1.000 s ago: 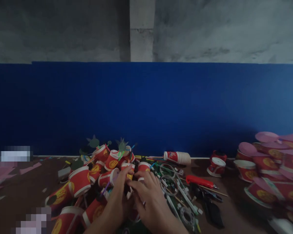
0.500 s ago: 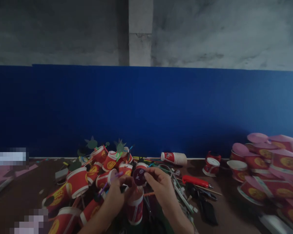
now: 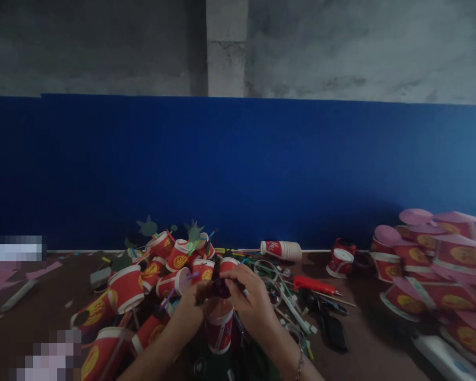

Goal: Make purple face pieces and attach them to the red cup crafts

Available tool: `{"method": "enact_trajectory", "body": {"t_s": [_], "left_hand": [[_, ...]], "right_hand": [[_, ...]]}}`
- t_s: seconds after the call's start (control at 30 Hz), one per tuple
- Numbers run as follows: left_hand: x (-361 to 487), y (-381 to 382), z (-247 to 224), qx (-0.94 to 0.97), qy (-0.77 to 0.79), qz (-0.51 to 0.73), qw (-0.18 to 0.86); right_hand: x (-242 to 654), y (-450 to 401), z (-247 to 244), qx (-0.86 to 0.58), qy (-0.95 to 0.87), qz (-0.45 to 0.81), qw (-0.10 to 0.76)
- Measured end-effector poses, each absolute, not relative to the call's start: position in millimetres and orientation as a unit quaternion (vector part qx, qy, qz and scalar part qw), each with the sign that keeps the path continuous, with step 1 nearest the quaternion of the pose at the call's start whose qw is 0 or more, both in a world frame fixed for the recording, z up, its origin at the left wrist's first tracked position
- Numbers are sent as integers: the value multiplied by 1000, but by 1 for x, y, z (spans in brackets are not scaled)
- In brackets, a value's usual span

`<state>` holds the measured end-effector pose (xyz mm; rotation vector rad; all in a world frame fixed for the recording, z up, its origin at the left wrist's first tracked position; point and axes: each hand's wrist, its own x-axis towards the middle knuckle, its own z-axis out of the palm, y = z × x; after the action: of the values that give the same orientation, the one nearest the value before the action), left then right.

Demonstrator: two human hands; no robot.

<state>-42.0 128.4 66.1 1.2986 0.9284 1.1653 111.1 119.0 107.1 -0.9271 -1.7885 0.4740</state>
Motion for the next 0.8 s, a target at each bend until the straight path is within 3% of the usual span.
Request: {"method": "enact_trajectory", "body": {"t_s": [0.8], "left_hand": [[-38, 120, 74, 533, 374, 444, 616]], "right_hand": [[110, 120, 103, -383, -766, 204, 475]]}}
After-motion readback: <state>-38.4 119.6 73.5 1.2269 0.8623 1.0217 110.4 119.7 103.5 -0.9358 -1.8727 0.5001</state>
